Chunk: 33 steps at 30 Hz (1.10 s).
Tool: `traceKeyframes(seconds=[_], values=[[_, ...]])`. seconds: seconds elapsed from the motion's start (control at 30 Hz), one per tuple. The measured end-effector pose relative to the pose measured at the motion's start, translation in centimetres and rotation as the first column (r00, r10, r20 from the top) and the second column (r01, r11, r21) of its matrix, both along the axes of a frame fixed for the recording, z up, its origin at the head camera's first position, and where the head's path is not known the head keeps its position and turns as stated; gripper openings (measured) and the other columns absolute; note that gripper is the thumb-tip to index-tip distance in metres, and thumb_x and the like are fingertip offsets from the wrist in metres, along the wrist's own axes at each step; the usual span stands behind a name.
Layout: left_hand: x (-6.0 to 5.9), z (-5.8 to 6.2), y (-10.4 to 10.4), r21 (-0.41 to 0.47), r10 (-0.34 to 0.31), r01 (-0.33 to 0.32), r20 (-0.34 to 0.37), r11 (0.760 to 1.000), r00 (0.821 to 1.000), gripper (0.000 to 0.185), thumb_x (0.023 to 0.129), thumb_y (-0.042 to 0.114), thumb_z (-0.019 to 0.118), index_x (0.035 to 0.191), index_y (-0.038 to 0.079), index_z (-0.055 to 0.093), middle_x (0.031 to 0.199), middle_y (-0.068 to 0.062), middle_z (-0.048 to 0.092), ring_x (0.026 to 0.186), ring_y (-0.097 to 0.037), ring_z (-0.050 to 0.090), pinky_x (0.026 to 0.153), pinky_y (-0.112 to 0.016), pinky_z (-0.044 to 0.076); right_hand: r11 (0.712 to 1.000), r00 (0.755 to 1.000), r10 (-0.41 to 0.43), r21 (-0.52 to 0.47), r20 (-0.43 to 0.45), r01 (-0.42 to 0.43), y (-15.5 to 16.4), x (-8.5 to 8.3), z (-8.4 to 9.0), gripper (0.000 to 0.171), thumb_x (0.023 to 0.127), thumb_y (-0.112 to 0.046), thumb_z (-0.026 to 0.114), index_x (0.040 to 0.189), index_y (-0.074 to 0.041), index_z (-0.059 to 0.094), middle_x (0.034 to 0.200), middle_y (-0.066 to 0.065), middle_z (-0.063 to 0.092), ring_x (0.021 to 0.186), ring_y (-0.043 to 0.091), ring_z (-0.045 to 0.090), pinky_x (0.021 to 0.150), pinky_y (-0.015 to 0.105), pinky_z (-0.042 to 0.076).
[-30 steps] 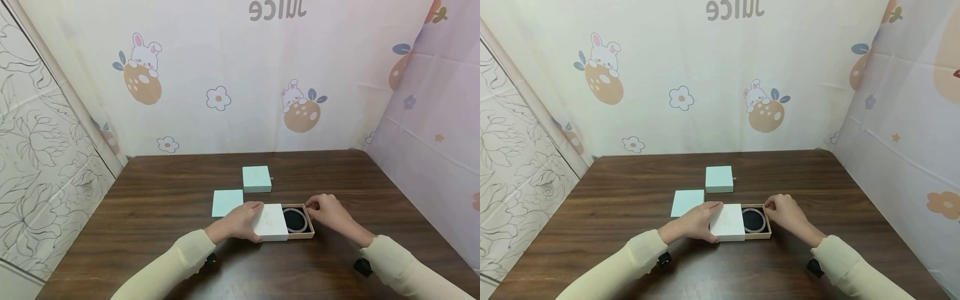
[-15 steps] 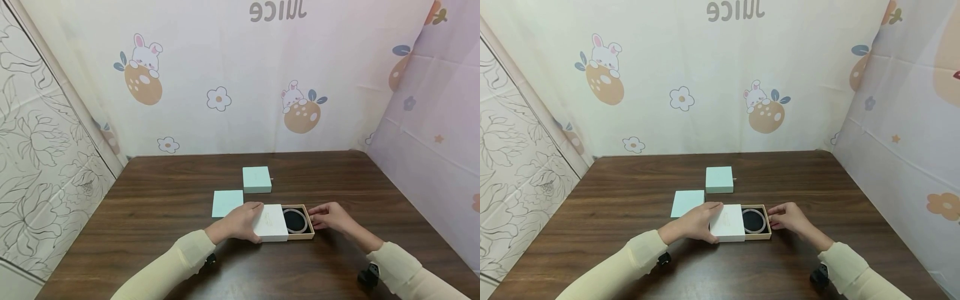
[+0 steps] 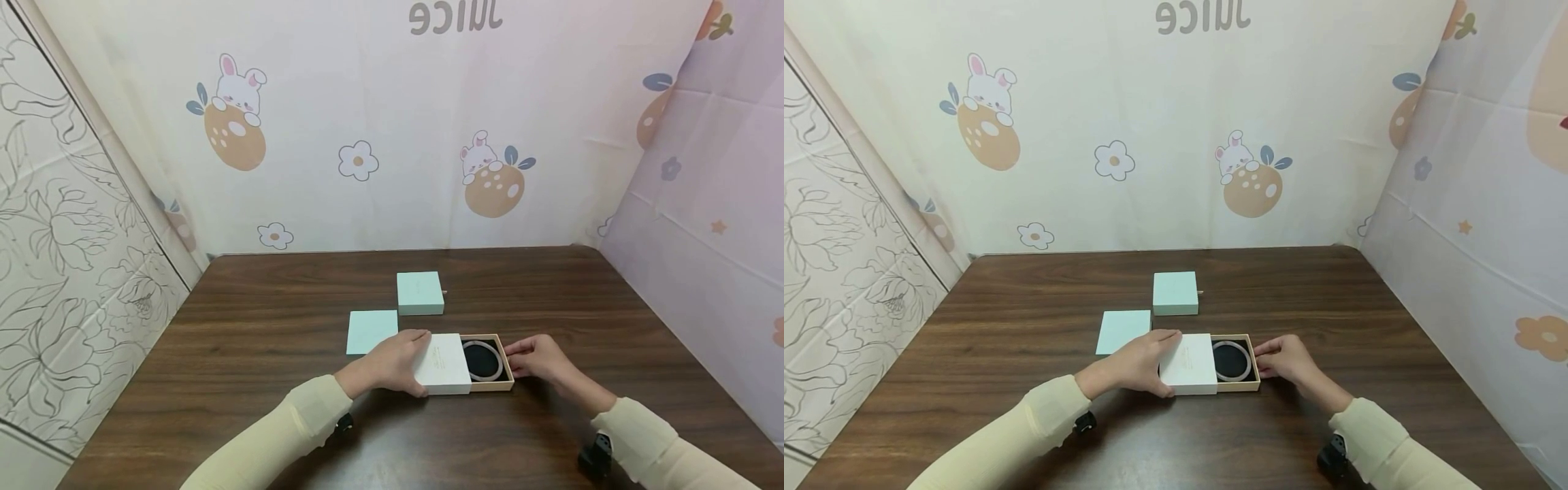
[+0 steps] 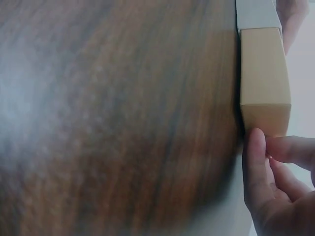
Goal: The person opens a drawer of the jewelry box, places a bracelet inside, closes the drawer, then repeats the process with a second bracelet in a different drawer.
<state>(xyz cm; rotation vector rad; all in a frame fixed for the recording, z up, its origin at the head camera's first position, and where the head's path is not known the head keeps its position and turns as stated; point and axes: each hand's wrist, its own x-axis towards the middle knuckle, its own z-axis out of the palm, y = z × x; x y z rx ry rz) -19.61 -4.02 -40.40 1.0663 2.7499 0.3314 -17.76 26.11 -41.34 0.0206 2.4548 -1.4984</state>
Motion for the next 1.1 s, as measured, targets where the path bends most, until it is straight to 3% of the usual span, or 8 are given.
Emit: traceKeyframes(seconds=[0.37,1.1], values=[[-0.02,0.18,0.04,0.006,0.002,-0.002,-0.002,1.0,1.0,0.1,0.079,0.039,0.089,0.156,-0.004,0.043,0.16,-0.015,0.049,0.147,-0.026,0.048,0.119,-0.031,0.042,0.998,0.998,-0.055,-0.006,0.025,0.055,-0.15,-0.18,-0.19,0.026,0.095,0.009,0.061,0.113,0.028,0.064,0.097,0.024,0.077,0.072,0.009,0.072,0.068,0.028,0.062],[-0.12,0.02,-0.02,0.005,-0.006,0.006,-0.007,1.0,1.0,0.1,0.078,0.04,0.089,0.156,-0.004,0.044,0.16,-0.016,0.049,0.147,-0.026,0.049,0.118,-0.031,0.042,0.999,0.999,-0.041,-0.033,0.028,0.042,-0.12,-0.08,-0.33,0.027,0.095,0.01,0.061,0.113,0.029,0.062,0.097,0.024,0.077,0.073,0.008,0.072,0.068,0.026,0.062]])
